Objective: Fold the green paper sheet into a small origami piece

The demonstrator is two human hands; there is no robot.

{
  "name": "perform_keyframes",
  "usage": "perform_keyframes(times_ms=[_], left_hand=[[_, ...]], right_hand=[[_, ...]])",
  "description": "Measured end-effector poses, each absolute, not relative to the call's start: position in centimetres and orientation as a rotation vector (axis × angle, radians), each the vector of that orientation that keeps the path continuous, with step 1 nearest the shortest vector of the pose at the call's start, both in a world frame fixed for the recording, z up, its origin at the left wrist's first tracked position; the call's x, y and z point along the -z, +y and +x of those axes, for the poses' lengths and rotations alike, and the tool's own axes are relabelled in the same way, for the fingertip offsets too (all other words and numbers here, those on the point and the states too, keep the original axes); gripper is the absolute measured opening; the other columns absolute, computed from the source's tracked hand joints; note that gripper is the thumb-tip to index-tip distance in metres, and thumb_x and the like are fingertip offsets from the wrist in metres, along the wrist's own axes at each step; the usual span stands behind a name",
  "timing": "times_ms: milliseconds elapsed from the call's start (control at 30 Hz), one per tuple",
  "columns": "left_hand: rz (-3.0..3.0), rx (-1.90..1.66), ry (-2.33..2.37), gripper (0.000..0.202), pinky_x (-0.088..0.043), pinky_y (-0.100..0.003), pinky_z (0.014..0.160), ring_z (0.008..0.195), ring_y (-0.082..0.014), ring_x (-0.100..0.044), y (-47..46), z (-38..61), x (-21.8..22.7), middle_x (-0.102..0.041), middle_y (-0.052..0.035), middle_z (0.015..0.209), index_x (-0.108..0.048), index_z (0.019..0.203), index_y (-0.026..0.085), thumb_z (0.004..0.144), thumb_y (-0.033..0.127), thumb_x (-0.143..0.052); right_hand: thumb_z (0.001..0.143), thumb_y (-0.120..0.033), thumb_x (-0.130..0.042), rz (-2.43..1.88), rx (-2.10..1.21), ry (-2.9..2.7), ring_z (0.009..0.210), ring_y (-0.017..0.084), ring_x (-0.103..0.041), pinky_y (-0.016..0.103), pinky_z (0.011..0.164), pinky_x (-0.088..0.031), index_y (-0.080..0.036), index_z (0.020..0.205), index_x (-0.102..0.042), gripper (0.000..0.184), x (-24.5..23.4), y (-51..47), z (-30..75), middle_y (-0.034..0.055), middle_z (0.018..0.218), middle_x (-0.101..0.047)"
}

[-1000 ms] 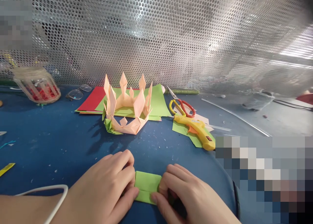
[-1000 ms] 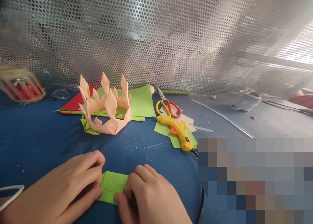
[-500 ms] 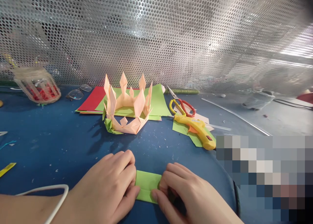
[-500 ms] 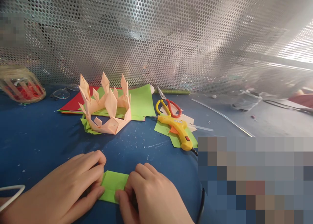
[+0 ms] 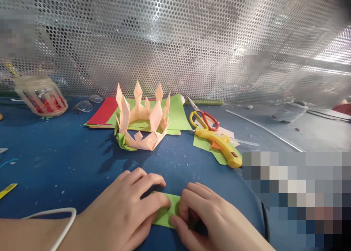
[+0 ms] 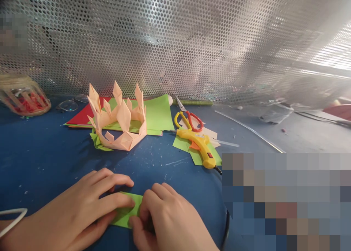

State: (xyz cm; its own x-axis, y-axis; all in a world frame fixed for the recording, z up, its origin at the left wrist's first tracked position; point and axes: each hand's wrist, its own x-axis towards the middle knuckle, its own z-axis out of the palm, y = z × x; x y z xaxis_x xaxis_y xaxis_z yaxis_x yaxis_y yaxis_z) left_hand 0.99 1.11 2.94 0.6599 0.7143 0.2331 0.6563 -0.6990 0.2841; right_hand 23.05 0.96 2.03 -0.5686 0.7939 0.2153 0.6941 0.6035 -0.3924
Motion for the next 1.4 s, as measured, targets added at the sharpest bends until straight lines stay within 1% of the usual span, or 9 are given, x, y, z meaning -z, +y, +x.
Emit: perform_keyframes(times_ms=[333,567,700,833,967,1100,1200,1300,1400], left_hand=[[2.607,-0.527,1.052,0.045,-0.044,-0.034,0.089,0.101,-0.0187,-0.056,1.0,0.9,-2.7,-0.063,0.0067,0.120,-0.060,0.110,0.032,0.086,-0.002,-0.043],[2.846,-0.629,0.802,0.033,-0.035,-0.027,0.098,0.112,-0.0146,-0.060,1.3,0.6,-3.0,-0.071,0.0031,0.110,-0.065,0.106,0.026,0.107,0.019,-0.033],[2.848,-0.676,0.743,0.040,-0.042,-0.027,0.095,0.101,-0.0154,-0.064,1.4,0.8,-2.7,-0.072,-0.0009,0.103,-0.068,0.100,0.021,0.108,0.018,-0.028],[2.842,-0.965,0.726,0.047,-0.051,-0.027,0.083,0.078,-0.0166,-0.065,1.6,1.1,-2.2,-0.070,-0.0027,0.082,-0.069,0.089,0.019,0.106,0.015,-0.025],[2.894,-0.904,0.735,0.039,-0.054,-0.030,0.081,0.073,-0.0184,-0.064,1.5,0.9,-2.7,-0.068,-0.0036,0.073,-0.067,0.083,0.018,0.095,0.002,-0.034],[2.898,-0.872,0.688,0.035,-0.056,-0.032,0.080,0.074,-0.0193,-0.063,1.7,0.6,-2.7,-0.067,-0.0039,0.076,-0.065,0.087,0.019,0.087,-0.002,-0.037],[2.808,-0.769,0.740,0.033,-0.055,-0.032,0.082,0.084,-0.0204,-0.063,1.9,0.3,-2.4,-0.069,-0.0063,0.098,-0.064,0.093,0.020,0.083,0.000,-0.039],[2.727,-0.665,0.804,0.034,-0.051,-0.033,0.093,0.098,-0.0211,-0.061,1.8,0.3,-2.3,-0.064,-0.0067,0.119,-0.062,0.100,0.021,0.082,0.001,-0.041],[2.677,-0.686,0.839,0.031,-0.048,-0.032,0.097,0.098,-0.0194,-0.061,1.7,0.3,-2.6,-0.067,-0.0028,0.111,-0.059,0.097,0.021,0.085,0.000,-0.041]], right_hand=[[0.072,-0.001,-0.054,-1.138,-0.359,-2.414,0.059,0.009,-0.055,0.017,0.053,-0.045,-0.023,0.076,-0.044,0.025,-1.5,0.9,23.0,-0.0060,0.068,-0.054],[0.074,0.004,-0.050,-1.122,-0.490,-2.391,0.059,0.007,-0.058,0.016,0.056,-0.048,-0.022,0.080,-0.052,0.027,-1.5,0.6,23.5,-0.0044,0.074,-0.058],[0.072,0.008,-0.046,-1.123,-0.475,-2.407,0.062,0.008,-0.058,0.016,0.056,-0.048,-0.022,0.079,-0.049,0.031,-1.4,0.4,23.8,-0.0042,0.073,-0.056],[0.072,0.009,-0.042,-1.092,-0.477,-2.426,0.064,0.009,-0.058,0.017,0.055,-0.048,-0.022,0.081,-0.048,0.033,-1.4,0.4,23.9,-0.0033,0.075,-0.054],[0.074,0.007,-0.042,-1.079,-0.437,-2.412,0.080,0.013,-0.062,0.023,0.071,-0.055,-0.023,0.092,-0.051,0.036,-1.7,0.5,24.3,0.0005,0.090,-0.059],[0.075,0.004,-0.049,-1.044,-0.426,-2.390,0.098,0.016,-0.063,0.027,0.089,-0.055,-0.024,0.114,-0.054,0.049,-1.7,0.7,24.5,0.0029,0.110,-0.063],[0.089,-0.003,-0.051,-1.003,-0.459,-2.392,0.099,0.015,-0.064,0.027,0.092,-0.055,-0.024,0.122,-0.055,0.040,-1.6,1.0,24.2,0.0036,0.113,-0.065],[0.095,-0.010,-0.052,-0.963,-0.507,-2.379,0.101,0.016,-0.064,0.027,0.091,-0.055,-0.022,0.125,-0.056,0.032,-1.6,1.3,23.8,0.0047,0.113,-0.067],[0.093,-0.008,-0.056,-0.944,-0.536,-2.359,0.101,0.016,-0.063,0.027,0.089,-0.055,-0.020,0.128,-0.056,0.036,-1.7,1.5,23.5,0.0052,0.113,-0.067]])
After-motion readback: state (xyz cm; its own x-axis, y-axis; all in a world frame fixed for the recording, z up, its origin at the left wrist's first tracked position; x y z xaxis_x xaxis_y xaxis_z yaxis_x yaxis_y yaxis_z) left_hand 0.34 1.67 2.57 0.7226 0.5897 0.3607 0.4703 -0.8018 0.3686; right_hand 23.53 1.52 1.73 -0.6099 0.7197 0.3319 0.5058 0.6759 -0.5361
